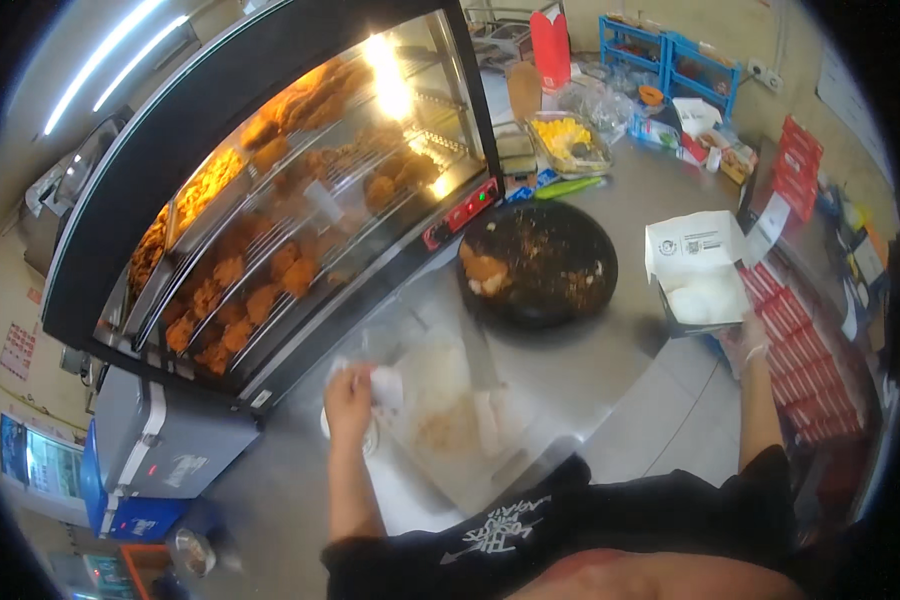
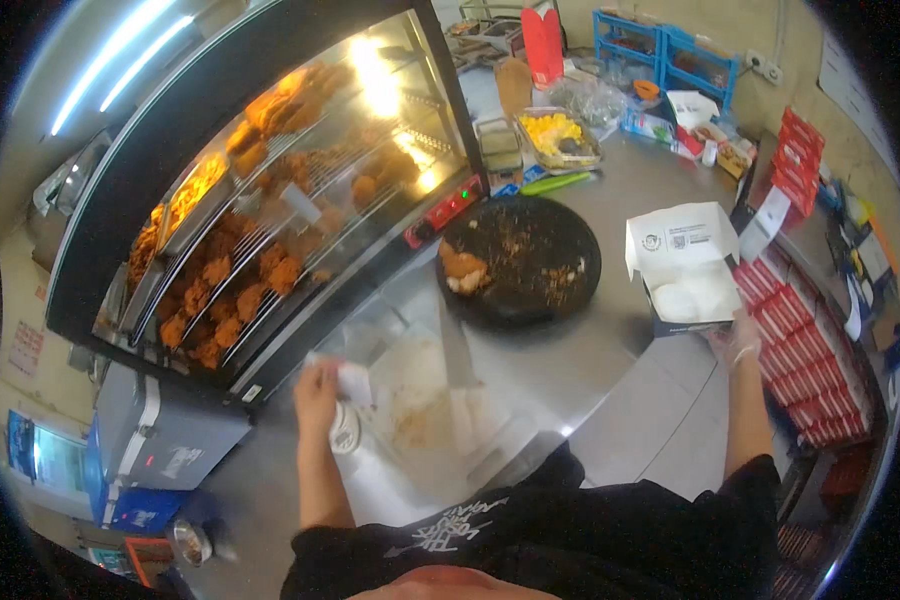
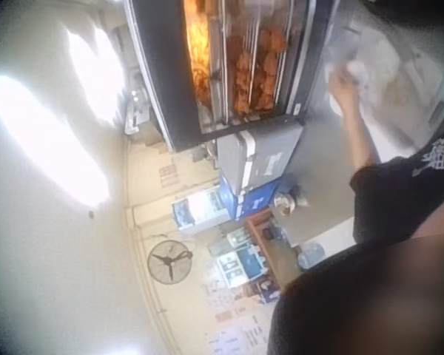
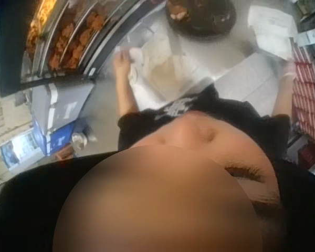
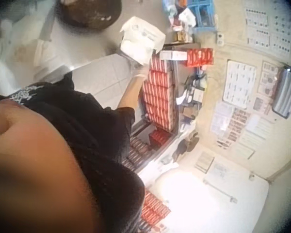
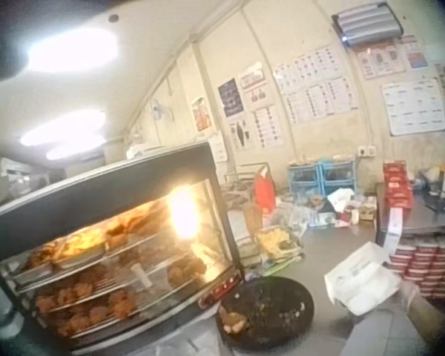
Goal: The person cuts fried chicken using a knife on a cutting board and scoops rice from a cooler into a box. The person then adds the chicken, yellow toppings from a container, and sauce to the meal before closing the box.
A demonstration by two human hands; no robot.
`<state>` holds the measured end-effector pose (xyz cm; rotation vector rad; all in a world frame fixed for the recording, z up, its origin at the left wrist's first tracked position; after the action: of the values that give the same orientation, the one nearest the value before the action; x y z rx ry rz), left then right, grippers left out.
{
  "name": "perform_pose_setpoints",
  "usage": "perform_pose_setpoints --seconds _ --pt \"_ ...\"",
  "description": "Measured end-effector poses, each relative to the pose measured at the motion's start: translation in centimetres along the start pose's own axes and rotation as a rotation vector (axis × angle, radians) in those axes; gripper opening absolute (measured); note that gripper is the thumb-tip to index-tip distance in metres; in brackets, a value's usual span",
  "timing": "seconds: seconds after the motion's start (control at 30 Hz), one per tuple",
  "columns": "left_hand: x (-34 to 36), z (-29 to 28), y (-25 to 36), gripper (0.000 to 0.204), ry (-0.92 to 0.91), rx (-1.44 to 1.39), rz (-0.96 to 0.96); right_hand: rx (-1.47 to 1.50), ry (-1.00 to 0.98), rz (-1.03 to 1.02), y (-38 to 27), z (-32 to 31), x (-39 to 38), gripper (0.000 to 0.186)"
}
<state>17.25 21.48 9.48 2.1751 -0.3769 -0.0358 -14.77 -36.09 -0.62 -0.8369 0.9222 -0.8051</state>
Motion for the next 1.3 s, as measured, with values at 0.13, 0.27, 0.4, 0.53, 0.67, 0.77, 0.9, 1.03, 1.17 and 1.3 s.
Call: perform_pose_setpoints --seconds 0.13,0.27,0.4,0.53,0.67,0.77,0.9,1.03,1.17,1.3 --pt "18.8 7.5 10.2 0.020 -0.581 -0.205 0.411 0.177 -0.013 0.014 2.4 0.8 12.9 0.035" --pt "32.2 11.3 15.8 0.022 -0.865 -0.193 0.363 -0.516 -0.055 -0.023 4.4 3.5 19.4 0.030" --pt "35.8 9.9 15.7 0.022 -0.836 -0.158 -0.125 -1.349 -0.018 -0.622 -1.3 6.3 22.8 0.029" --pt "35.9 6.2 9.6 0.023 -0.862 -0.188 0.004 -1.732 0.195 -1.449 -6.2 8.9 28.4 0.031" --pt "34.5 8.6 13.7 0.025 -1.146 -0.034 0.334 -0.949 -0.407 -0.822 -6.3 31.0 21.3 0.031" --pt "37.1 17.0 22.8 0.027 -0.983 0.381 0.087 -0.877 -0.727 -0.871 -5.3 41.6 16.4 0.030" --pt "42.5 18.7 22.0 0.027 -1.027 0.089 0.001 -0.824 -0.988 -1.114 -4.7 49.6 10.4 0.030" --pt "41.1 15.8 20.9 0.025 -0.917 0.148 -0.015 -0.822 -1.164 -1.058 -6.2 54.6 9.9 0.034" --pt "33.7 10.0 17.4 0.024 -0.930 0.224 -0.027 -0.669 -0.898 -1.792 -7.5 59.6 4.8 0.036" --pt "18.4 9.4 18.0 0.024 -0.993 0.088 -0.218 -1.098 -1.020 -1.577 -4.0 74.5 3.4 0.040"
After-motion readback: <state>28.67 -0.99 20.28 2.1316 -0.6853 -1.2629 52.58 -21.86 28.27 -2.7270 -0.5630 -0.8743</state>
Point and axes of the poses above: each hand's wrist, its own x-axis towards the middle knuckle, its own z-axis out of the palm, y = z × x, the point moved 3 cm from there along x, towards the middle knuckle, and after that the axes turned 1 degree about -y, right-handed, at the moved point
